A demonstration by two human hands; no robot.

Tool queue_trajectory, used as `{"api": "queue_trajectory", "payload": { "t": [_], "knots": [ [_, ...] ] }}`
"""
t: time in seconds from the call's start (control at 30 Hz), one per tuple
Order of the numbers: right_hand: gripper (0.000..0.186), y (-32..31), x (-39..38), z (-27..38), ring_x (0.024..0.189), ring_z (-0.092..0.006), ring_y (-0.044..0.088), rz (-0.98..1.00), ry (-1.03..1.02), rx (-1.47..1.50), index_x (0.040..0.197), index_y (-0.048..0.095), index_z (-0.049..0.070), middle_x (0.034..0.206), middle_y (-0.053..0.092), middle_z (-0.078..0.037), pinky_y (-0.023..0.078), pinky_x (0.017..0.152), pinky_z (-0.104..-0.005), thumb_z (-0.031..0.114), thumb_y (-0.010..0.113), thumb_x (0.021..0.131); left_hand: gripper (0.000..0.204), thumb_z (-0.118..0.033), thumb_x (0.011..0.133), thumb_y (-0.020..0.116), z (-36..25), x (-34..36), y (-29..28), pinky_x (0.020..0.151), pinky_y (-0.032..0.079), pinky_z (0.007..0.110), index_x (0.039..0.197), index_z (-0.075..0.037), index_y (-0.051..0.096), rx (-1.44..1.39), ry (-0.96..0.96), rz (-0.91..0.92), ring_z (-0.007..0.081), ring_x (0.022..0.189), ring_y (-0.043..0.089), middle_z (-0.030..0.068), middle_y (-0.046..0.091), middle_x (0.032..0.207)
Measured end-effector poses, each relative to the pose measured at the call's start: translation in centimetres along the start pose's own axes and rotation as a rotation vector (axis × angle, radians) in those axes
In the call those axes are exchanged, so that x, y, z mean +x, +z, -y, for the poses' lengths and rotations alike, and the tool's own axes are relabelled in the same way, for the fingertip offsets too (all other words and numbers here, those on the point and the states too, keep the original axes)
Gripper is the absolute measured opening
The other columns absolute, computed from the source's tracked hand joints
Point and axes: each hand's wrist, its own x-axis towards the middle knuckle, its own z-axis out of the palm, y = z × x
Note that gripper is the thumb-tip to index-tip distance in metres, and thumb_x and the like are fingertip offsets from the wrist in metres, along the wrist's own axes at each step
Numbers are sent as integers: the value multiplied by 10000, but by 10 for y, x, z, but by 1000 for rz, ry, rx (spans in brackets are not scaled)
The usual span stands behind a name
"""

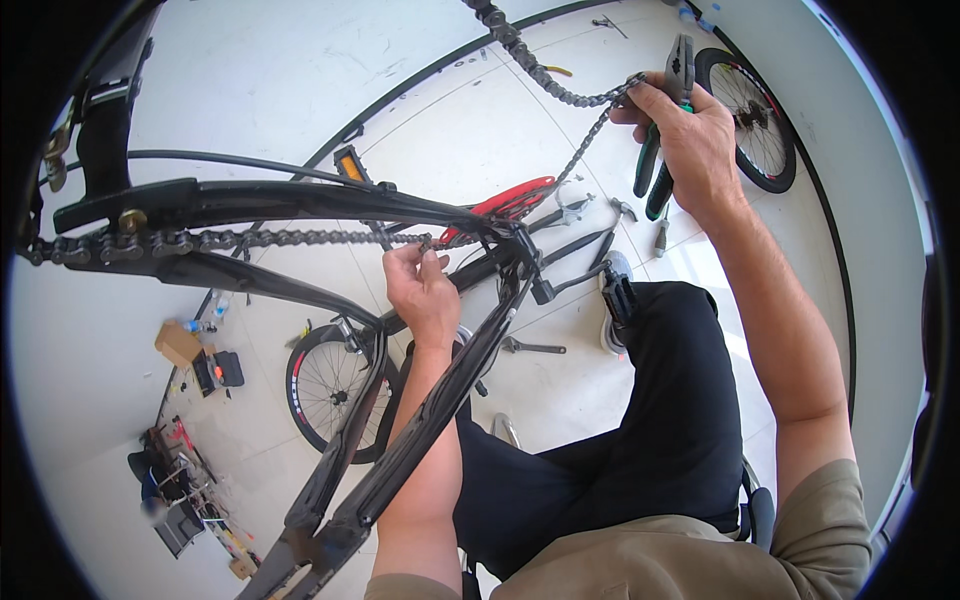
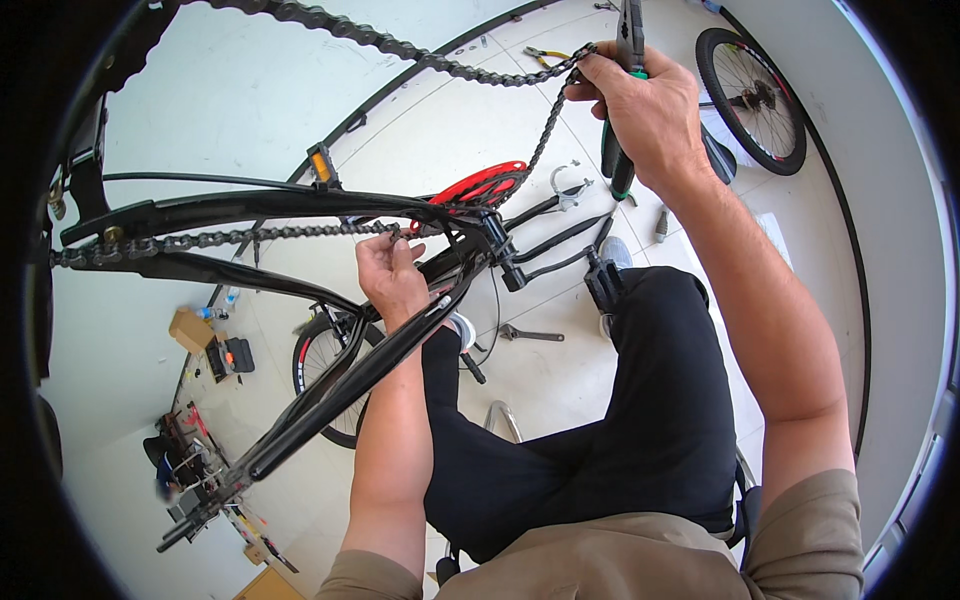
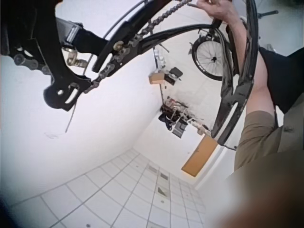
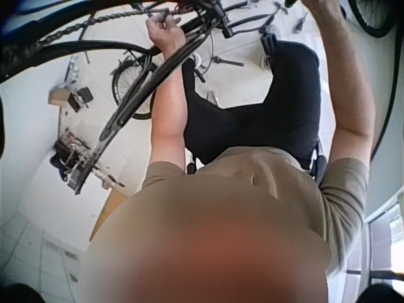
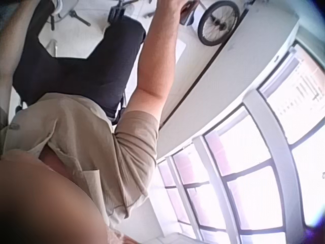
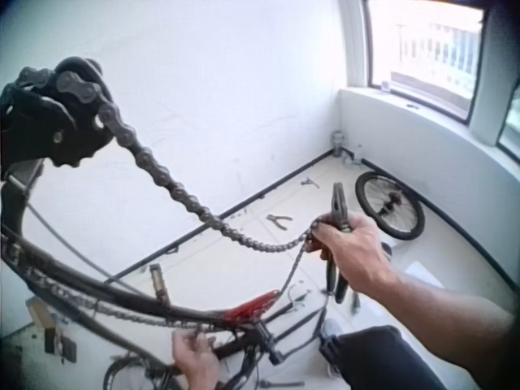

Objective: The person uses pliers to adjust and manipulate the bicycle chain and derailleur on an inverted bicycle frame. They repeatedly reposition the chain and use the pliers to apply tension or make adjustments to the drivetrain components.

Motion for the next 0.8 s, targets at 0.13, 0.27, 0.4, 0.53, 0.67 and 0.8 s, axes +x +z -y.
{"api": "queue_trajectory", "payload": {
  "t": [0.13,0.27,0.4,0.53,0.67,0.8],
  "knots": [
    [280,0,3,0,848,-178,724,8,10,-25,1159,648,-43,953,743,-155,528,746,-287,160,675,969,127,38,958,529,3,-1,-1,774,568,292,1076,44,484,-21,29,-5,205,857,696,158,632,1041],
    [289,1,1,1,857,-175,722,9,22,-30,1167,642,-44,962,743,-155,526,750,-285,168,673,972,139,48,959,504,11,1,-1,772,583,299,1098,55,493,-62,120,-18,206,862,695,152,619,1039],
    [297,2,-7,4,868,-172,718,16,25,-59,1174,635,-46,960,744,-157,523,752,-282,173,665,976,196,70,958,467,11,5,3,794,618,310,1150,78,506,-57,132,-94,213,846,695,155,617,1043],
    [299,1,-9,4,872,-169,715,23,20,-54,1174,631,-50,960,743,-162,522,746,-284,173,660,977,167,72,951,471,9,3,1,797,614,305,1111,73,518,-98,64,-75,215,846,699,152,625,1036],
    [264,6,-6,3,829,-140,700,-3,14,-8,1122,672,-31,906,746,-132,525,744,-279,183,656,969,122,87,921,500,14,3,-1,786,608,301,1035,53,528,-112,103,-73,210,836,706,143,633,1032],
    [248,8,-7,0,825,-131,705,-33,7,32,1095,691,-22,893,747,-114,528,740,-275,187,655,966,133,114,877,510,10,3,0,737,614,303,982,35,524,-119,132,-96,195,807,701,125,648,965]
  ]
}}
